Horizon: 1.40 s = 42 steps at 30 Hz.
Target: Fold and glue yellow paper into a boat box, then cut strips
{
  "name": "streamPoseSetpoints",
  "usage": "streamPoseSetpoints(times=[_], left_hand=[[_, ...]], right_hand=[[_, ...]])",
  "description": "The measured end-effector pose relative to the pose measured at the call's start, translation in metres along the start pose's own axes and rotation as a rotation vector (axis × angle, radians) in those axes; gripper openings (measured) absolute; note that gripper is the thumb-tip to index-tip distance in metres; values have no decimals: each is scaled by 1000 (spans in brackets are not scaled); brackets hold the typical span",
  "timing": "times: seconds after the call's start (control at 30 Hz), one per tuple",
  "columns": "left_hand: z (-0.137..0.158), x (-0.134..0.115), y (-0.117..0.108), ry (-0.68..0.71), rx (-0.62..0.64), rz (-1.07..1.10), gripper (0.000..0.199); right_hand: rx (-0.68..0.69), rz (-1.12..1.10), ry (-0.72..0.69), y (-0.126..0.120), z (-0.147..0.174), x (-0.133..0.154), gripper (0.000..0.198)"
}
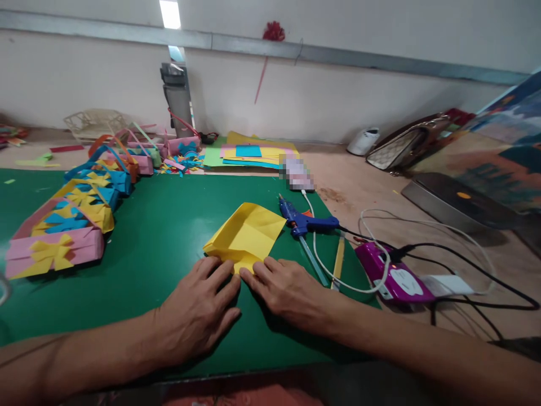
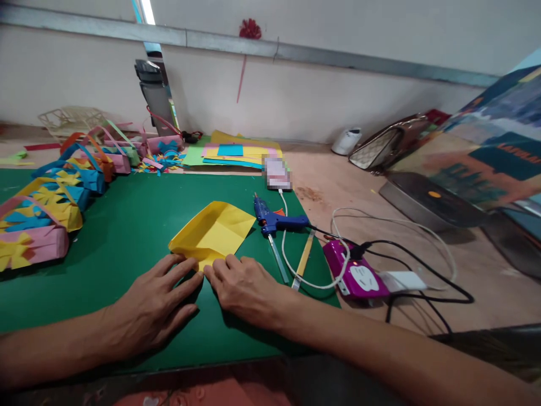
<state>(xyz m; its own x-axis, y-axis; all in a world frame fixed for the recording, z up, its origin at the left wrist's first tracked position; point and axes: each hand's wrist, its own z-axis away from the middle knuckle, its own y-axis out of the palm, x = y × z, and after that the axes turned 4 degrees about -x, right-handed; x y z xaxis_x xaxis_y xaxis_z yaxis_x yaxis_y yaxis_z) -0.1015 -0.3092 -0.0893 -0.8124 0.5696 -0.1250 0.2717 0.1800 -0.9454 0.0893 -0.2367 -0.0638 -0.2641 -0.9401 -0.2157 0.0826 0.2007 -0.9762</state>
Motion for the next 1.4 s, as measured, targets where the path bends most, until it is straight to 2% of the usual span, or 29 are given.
streamPoseSetpoints(times=[0.1,0.23,0.37,0.47,0.53,0.63,0.87,1.07,1.17,1.3,1.4], left_hand=[[-1,0,-2,31,-7,-11,27],[-1,0,-2,50,-38,-6,22],[1,-1,0,7,-74,11,19],[2,-1,-1,-21,-80,21,18],[2,-1,-1,-18,-85,25,18],[0,-1,-2,-12,-91,25,16],[1,-1,-1,-47,-61,48,16],[-2,6,-2,0,-22,-1,40],[-5,16,-2,-19,-27,-73,25],[-6,29,-1,-11,-18,-158,24],[-7,38,0,24,-20,-167,27]], right_hand=[[-24,66,-53,2,10,-6,28],[-23,12,-15,2,21,-12,32],[-23,-220,233,-2,16,-13,19],[-35,-494,440,-8,1,-14,18],[-11,-624,503,-11,-9,-15,17],[47,-659,546,-15,-18,-17,18],[48,-528,536,-19,-19,-12,14],[140,-432,525,-16,-28,-7,17],[144,-500,483,-20,-37,-2,19],[54,-682,363,-29,-42,-1,17],[-93,-519,365,-31,-28,-11,16]])
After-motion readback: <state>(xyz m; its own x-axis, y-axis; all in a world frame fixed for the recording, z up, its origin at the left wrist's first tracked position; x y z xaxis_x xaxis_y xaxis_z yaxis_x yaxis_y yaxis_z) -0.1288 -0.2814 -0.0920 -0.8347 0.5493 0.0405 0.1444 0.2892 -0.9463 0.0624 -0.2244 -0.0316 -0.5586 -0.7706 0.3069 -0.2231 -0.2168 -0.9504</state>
